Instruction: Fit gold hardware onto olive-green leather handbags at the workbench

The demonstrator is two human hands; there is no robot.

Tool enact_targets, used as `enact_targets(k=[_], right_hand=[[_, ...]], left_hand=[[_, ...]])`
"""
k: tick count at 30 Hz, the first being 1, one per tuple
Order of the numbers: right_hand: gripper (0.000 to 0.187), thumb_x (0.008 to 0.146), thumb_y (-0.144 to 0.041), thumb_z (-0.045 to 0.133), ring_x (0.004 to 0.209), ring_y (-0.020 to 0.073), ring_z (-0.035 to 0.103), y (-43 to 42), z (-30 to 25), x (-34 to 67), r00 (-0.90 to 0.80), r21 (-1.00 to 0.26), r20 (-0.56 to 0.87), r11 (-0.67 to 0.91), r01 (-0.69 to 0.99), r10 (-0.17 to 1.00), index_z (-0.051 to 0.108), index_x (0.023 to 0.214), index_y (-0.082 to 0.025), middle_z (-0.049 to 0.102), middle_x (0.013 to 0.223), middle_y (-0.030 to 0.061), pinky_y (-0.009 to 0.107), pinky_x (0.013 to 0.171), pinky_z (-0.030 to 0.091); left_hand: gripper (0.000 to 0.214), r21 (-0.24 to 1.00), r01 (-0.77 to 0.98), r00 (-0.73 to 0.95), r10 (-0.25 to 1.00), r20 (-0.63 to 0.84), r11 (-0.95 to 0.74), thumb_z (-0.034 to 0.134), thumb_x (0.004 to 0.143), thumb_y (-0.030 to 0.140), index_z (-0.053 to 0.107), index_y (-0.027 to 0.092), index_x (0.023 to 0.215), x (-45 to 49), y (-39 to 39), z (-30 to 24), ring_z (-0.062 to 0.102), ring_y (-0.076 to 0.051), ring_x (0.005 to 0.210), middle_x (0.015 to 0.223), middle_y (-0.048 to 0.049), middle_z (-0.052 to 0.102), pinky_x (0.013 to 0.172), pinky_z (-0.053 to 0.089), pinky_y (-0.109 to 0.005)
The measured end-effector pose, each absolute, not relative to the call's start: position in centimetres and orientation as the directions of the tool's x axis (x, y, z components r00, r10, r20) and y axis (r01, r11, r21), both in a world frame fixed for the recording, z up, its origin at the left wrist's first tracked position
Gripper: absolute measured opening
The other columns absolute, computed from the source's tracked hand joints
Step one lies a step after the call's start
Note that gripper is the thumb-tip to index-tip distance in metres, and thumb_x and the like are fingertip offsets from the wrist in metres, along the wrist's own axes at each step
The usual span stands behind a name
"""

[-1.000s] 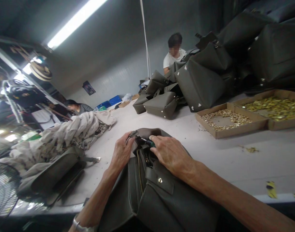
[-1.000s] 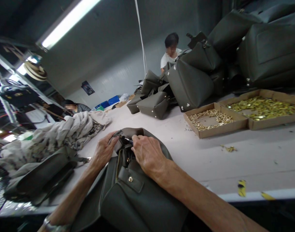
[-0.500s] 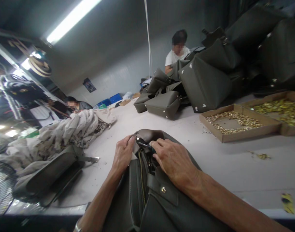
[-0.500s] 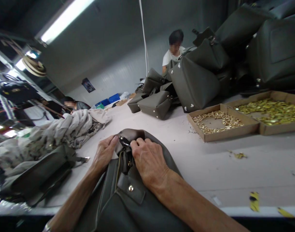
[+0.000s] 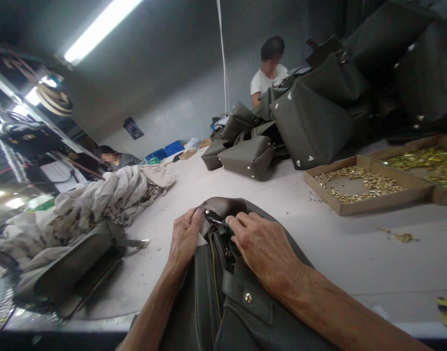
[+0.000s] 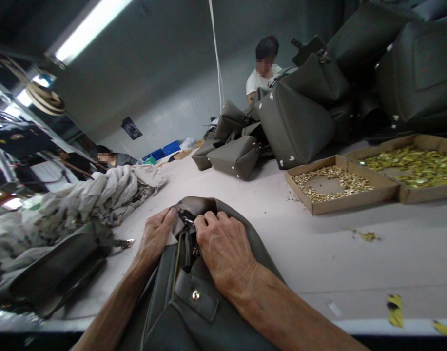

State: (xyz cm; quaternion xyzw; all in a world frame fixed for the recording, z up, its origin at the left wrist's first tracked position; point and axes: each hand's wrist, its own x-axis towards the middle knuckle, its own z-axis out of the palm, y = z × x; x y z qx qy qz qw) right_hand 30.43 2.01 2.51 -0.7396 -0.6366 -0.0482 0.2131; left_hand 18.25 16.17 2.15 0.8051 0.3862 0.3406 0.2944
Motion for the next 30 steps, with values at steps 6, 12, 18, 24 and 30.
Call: enact_targets(k=[6, 12, 18, 24, 30], right_hand=[[0.026, 0.09, -0.005, 0.041, 0.089, 0.0297, 0.06, 2.5, 4.1, 28.4, 0.166, -0.175, 0.35, -0.109, 0.978, 0.922, 0.062, 0.106, -0.008, 0.063, 0.096, 0.016, 0.04, 0.069, 0.051], [0.023, 0.091, -0.011, 0.043, 0.089, 0.0261, 0.063, 3.5, 2.6, 28.9, 0.256, -0.379, 0.272, -0.141, 0.915, 0.928, 0.06, 0.107, -0.013, 0.063, 0.102, 0.0122, 0.036, 0.071, 0.05], [0.019, 0.082, -0.02, 0.055, 0.095, 0.0224, 0.061, 3.6, 2.8, 32.2, 0.094, -0.686, 0.125, 0.018, 0.727, 0.988, 0.06, 0.099, -0.013, 0.066, 0.095, 0.0087, 0.031, 0.081, 0.045], [0.027, 0.075, -0.017, 0.051, 0.057, 0.013, 0.057, 4.4, 3.1, 33.1, 0.006, -0.92, 0.005, 0.003, 0.392, 1.0, 0.06, 0.099, -0.013, 0.062, 0.062, -0.0006, 0.021, 0.052, 0.04], [0.023, 0.077, -0.017, 0.055, 0.077, 0.0164, 0.059, 4.2, 2.0, 31.9, 0.167, -0.855, 0.158, 0.05, 0.516, 0.973, 0.064, 0.098, -0.013, 0.065, 0.082, 0.0049, 0.024, 0.068, 0.042]], left_hand=[[0.037, 0.746, 0.425, 0.411, 0.843, 0.346, -0.513, 0.049, 0.082, 0.048, 0.049, 0.017, 0.062, 18.6, 16.1, 1.9, 0.035, -0.012, 0.058, 0.056, 0.0039, 0.04, 0.054, 0.028, -0.024], [0.04, 0.8, 0.401, 0.363, 0.879, 0.309, -0.447, 0.047, 0.083, 0.051, 0.046, 0.017, 0.062, 18.2, 16.0, 1.2, 0.033, -0.011, 0.057, 0.057, 0.0041, 0.037, 0.052, 0.026, -0.023], [0.042, 0.853, 0.353, 0.372, 0.894, 0.249, -0.384, 0.048, 0.081, 0.056, 0.048, 0.016, 0.067, 17.9, 16.2, 0.4, 0.035, -0.01, 0.056, 0.058, 0.0047, 0.039, 0.052, 0.028, -0.022], [0.043, 0.917, 0.275, 0.323, 0.926, 0.196, -0.29, 0.053, 0.078, 0.058, 0.055, 0.015, 0.072, 17.7, 15.9, 0.4, 0.037, -0.01, 0.056, 0.059, 0.0042, 0.044, 0.052, 0.03, -0.022], [0.046, 0.923, 0.279, 0.273, 0.944, 0.188, -0.264, 0.057, 0.075, 0.06, 0.055, 0.015, 0.066, 18.4, 15.6, 0.5, 0.037, -0.01, 0.054, 0.056, 0.0038, 0.043, 0.051, 0.03, -0.022]])
